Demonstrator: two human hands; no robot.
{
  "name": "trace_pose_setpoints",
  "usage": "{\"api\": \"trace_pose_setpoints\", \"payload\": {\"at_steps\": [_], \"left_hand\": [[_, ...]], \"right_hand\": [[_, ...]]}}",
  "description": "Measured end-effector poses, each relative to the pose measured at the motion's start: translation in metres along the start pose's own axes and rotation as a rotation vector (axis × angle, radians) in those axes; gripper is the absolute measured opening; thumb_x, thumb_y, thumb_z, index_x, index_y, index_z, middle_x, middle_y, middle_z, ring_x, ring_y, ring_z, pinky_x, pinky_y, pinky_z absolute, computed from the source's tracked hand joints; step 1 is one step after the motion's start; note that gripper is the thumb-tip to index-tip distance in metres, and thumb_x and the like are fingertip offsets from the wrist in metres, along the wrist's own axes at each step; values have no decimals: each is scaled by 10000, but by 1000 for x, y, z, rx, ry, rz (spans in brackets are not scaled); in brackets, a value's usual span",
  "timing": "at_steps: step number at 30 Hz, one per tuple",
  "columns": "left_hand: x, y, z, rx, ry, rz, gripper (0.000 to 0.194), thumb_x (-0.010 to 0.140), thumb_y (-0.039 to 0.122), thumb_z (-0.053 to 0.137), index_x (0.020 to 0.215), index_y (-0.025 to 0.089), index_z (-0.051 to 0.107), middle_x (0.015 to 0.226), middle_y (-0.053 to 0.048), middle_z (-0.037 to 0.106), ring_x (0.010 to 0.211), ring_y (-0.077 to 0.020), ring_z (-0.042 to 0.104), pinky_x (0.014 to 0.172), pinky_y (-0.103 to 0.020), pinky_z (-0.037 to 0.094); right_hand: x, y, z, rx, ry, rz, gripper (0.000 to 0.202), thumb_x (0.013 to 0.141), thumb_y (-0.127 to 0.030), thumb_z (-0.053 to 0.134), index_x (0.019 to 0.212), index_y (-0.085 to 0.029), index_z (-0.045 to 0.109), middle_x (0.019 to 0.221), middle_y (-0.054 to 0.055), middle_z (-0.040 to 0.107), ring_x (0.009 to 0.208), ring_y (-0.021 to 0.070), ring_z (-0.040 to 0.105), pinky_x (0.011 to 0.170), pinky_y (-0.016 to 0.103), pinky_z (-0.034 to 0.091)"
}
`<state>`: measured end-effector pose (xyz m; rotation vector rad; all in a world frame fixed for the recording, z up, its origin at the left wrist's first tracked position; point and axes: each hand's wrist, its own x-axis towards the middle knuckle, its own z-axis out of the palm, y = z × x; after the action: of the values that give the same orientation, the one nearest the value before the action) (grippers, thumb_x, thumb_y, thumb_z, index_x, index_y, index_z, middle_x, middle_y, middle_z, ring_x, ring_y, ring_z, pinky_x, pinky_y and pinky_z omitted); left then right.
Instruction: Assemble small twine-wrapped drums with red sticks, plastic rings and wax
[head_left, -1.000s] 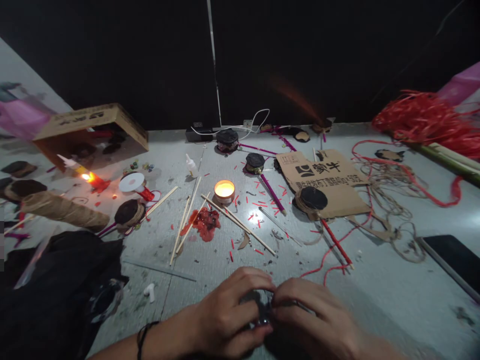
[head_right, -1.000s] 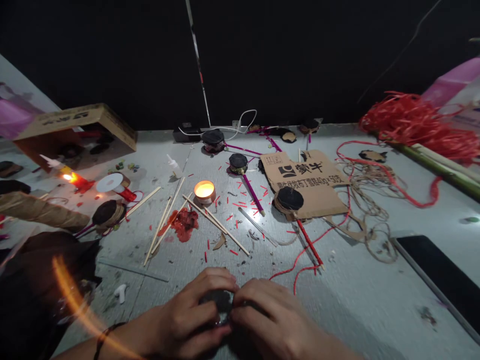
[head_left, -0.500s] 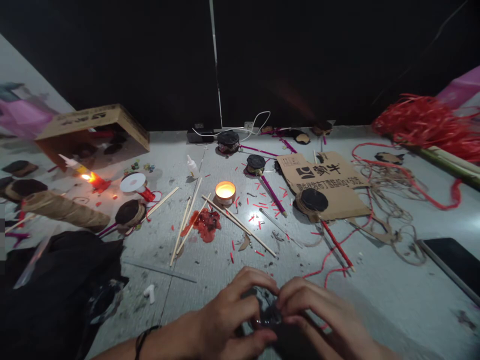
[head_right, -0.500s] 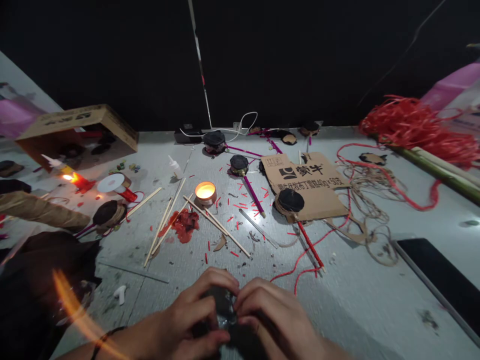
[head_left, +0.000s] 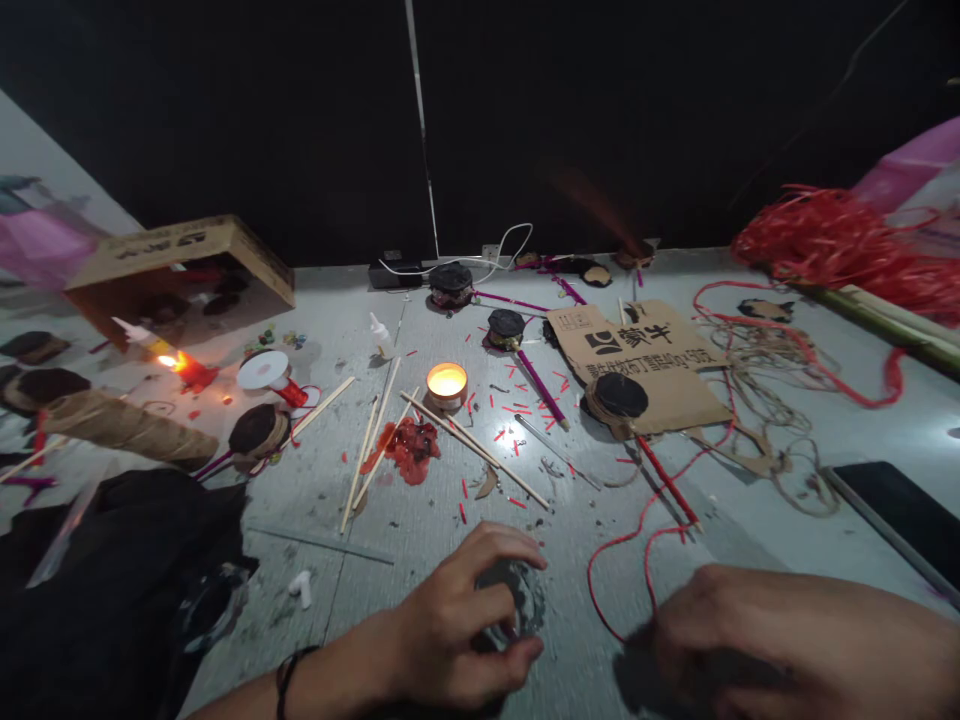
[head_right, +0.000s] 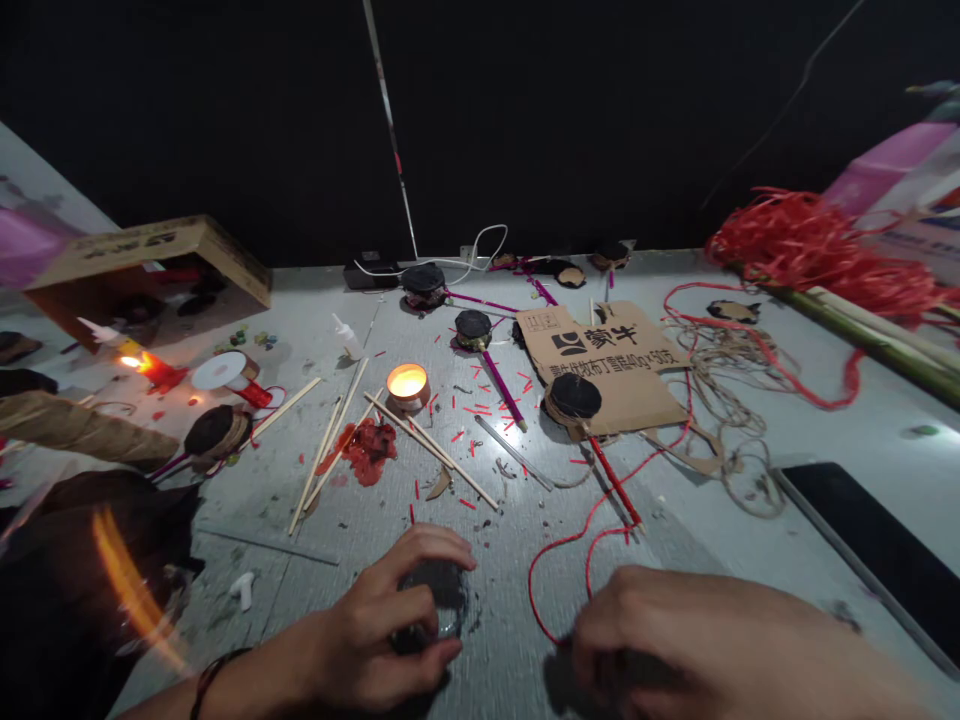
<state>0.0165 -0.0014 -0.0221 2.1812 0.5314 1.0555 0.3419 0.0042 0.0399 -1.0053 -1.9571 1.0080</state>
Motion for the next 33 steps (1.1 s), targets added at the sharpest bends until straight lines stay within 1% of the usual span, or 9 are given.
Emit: {"api": "trace_pose_setpoints", "payload": {"at_steps": [5, 8, 10, 14, 16, 19, 23, 26, 33], "left_hand": [[-1, 0, 0, 24, -18, 72, 189, 903, 74, 692, 995, 185, 569, 1316, -185, 645, 1243, -291, 647, 1047, -468, 609], [-2, -1, 0, 14, 18, 33, 203, 923, 129, 721, 1071, 185, 594, 1319, -167, 627, 1242, -280, 640, 1058, -454, 595], [-3, -2, -1, -15, 64, -25, 216, 948, 215, 759, 1092, 198, 598, 1342, -148, 611, 1249, -271, 638, 1063, -445, 585], [-5, -5, -2, -67, 151, -138, 285, 978, 416, 782, 1087, 219, 607, 1349, -124, 633, 1249, -262, 655, 1050, -423, 577], [-6, -7, -1, -97, 169, -159, 342, 972, 488, 782, 1107, 223, 614, 1303, -116, 659, 1205, -255, 677, 1017, -409, 587], [-6, -7, 1, -135, 145, -157, 432, 946, 559, 793, 1172, 233, 622, 1290, -114, 672, 1202, -261, 689, 1015, -411, 596], [-5, -8, 1, -110, 117, -118, 526, 989, 547, 745, 1385, 243, 580, 1366, -146, 652, 1277, -289, 665, 1067, -464, 593], [-5, -9, 2, -70, 133, -95, 626, 1007, 542, 719, 1512, 239, 507, 1399, -164, 638, 1309, -307, 647, 1092, -508, 594], [-9, -14, 1, 100, 30, -112, 808, 962, 584, 758, 1593, 206, 423, 1541, -231, 524, 1420, -370, 590, 1130, -575, 580]], "right_hand": [[40, -16, 30, -90, -248, -25, 179, 1003, -377, 746, 1139, -261, 737, 1037, 60, 735, 1021, 247, 723, 933, 395, 616], [61, -22, 37, -130, -432, -29, 172, 1020, -246, 697, 1190, -266, 705, 1099, 50, 725, 1051, 223, 709, 935, 361, 595], [64, -24, 41, -138, -500, -66, 189, 1022, -207, 681, 1204, -261, 684, 1178, 59, 706, 1108, 216, 693, 967, 350, 580], [51, -18, 56, -133, -428, -167, 207, 1053, -207, 657, 1254, -254, 663, 1265, 79, 683, 1141, 204, 679, 972, 326, 568], [42, -13, 64, -118, -399, -161, 233, 1069, -180, 627, 1287, -261, 649, 1236, 67, 690, 1098, 185, 679, 930, 303, 567], [32, -7, 69, -83, -432, -107, 214, 1080, -154, 589, 1249, -266, 658, 1204, 53, 686, 1072, 171, 663, 901, 283, 560], [23, -5, 69, -25, -422, 6, 109, 1091, -187, 545, 1098, -243, 638, 1107, 47, 690, 1012, 179, 658, 882, 299, 558], [18, -3, 71, 6, -373, 70, 72, 1091, -245, 535, 1087, -244, 607, 1063, 51, 711, 960, 195, 669, 869, 333, 558], [12, 3, 86, 120, -219, 135, 158, 1069, -373, 581, 1018, -237, 641, 917, 56, 721, 836, 209, 671, 763, 337, 539]]}}
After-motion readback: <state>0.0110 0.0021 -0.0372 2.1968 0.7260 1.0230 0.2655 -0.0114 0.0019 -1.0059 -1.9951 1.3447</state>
